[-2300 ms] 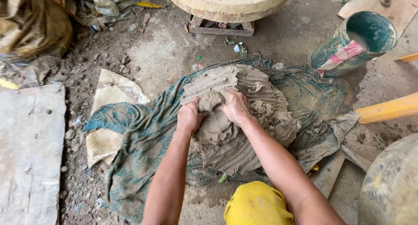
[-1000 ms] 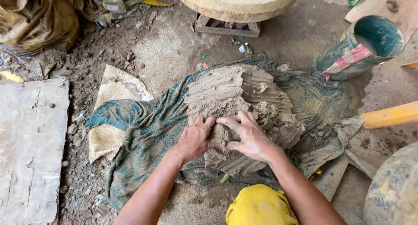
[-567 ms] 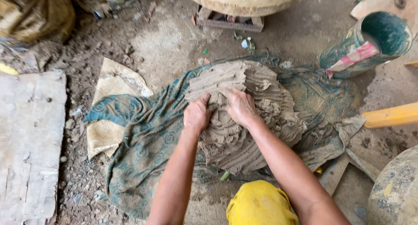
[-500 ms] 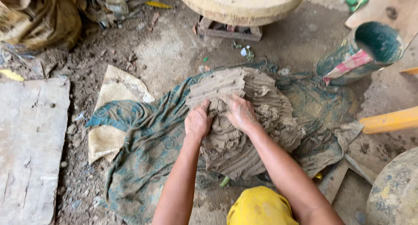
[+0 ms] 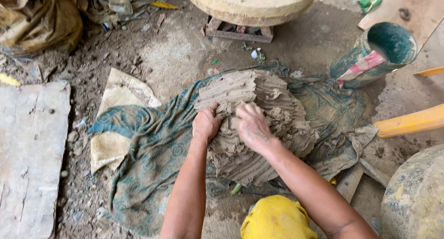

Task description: The person kneads a large mound of moist clay by hand on a cloth-covered floor, repeatedly pushing, folding, and rotating the mass to ensure uniform consistency.

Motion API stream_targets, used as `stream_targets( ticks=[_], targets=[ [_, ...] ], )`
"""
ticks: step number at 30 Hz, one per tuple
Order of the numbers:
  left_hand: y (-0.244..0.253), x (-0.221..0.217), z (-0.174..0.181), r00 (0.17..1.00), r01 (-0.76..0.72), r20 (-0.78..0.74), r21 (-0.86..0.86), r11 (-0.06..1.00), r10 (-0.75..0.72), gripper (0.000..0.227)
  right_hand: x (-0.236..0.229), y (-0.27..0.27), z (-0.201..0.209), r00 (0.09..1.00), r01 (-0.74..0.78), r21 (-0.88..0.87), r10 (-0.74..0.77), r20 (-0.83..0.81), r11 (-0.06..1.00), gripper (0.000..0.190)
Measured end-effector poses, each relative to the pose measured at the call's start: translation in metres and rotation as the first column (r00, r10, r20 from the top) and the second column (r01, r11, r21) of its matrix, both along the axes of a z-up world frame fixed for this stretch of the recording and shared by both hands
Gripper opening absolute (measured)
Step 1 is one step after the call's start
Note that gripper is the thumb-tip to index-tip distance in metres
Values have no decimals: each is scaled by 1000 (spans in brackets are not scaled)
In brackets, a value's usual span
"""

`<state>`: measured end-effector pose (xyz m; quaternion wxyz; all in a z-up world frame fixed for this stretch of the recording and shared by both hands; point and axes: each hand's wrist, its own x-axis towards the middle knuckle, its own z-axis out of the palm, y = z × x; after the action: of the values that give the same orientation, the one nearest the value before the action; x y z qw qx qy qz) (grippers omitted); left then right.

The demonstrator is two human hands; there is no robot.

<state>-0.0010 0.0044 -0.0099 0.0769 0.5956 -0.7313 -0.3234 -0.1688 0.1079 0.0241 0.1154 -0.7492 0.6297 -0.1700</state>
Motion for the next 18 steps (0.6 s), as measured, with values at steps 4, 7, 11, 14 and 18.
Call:
stream_targets(
  ticks=[4, 7, 11, 14, 18],
  targets=[
    [7, 2, 9, 999, -1, 45, 25, 1000, 0, 62, 12, -14, 41, 992, 54, 272, -20, -128, 961, 20],
    [2, -2, 15, 998, 10, 56, 41, 999, -13, 63, 16, -20, 59, 947, 9, 334, 100, -305, 942, 19],
    [5, 1, 15, 999, 22, 38, 40, 999, -24, 61, 17, -28, 60, 966, 46, 402, 61, -250, 914, 21],
    [4, 0, 15, 998, 30, 57, 49, 998, -33, 59, 17, -32, 62, 967, 60, 422, 52, -249, 905, 20],
    [4, -2, 21, 999, 20, 48, 68, 997, -23, 55, 13, -37, 73, 982, 62, 600, 58, -178, 797, 5]
  ],
)
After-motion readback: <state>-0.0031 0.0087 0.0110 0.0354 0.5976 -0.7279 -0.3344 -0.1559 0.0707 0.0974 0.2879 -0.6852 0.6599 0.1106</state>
